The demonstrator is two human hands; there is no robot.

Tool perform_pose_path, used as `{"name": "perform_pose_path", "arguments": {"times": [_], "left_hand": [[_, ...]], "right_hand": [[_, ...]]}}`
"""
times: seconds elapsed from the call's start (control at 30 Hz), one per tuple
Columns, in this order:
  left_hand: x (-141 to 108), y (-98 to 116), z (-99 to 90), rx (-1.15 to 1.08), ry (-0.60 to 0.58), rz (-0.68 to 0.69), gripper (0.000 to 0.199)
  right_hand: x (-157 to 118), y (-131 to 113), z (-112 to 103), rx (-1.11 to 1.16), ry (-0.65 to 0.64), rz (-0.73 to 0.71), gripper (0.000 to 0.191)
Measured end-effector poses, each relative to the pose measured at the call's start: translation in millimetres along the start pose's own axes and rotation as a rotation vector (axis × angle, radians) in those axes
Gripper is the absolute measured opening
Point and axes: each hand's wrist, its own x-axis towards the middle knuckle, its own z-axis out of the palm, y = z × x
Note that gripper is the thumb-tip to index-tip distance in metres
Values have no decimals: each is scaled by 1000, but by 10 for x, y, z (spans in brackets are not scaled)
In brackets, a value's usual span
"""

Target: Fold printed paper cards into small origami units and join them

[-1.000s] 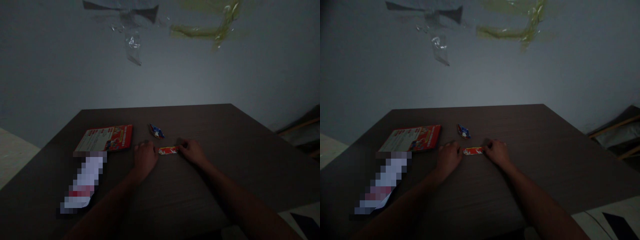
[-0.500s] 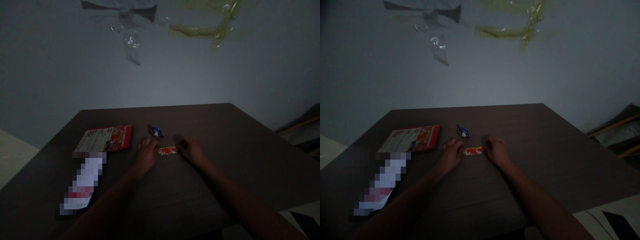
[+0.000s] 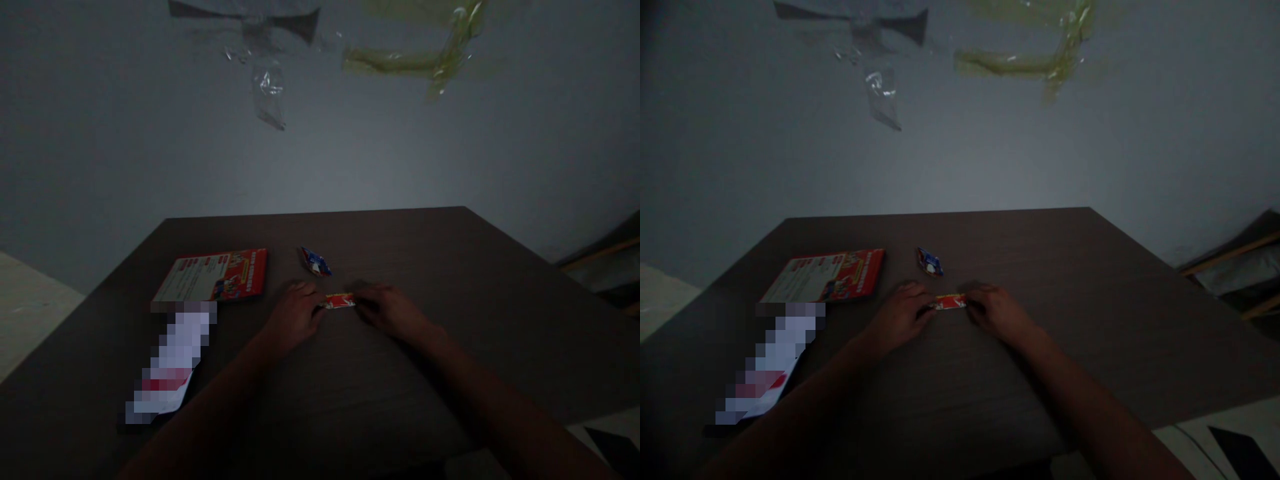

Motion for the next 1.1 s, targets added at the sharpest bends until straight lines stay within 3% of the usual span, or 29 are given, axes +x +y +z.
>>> {"name": "perform_pose_path", "arguments": {"times": [0.3,0.53,0.73,1.1], "left_hand": [[-7,-18,-42,63,-34,54,31],[35,-35,84,-94,78,25,25],[96,-44,152,-252,110,25,19],[86,-23,135,-401,132,-115,11]], "right_hand": [[-6,104,56,-18,5,-88,25],[22,154,153,-90,63,-143,24],[54,115,170,-139,106,-214,23],[28,43,138,-39,216,-288,19]]}}
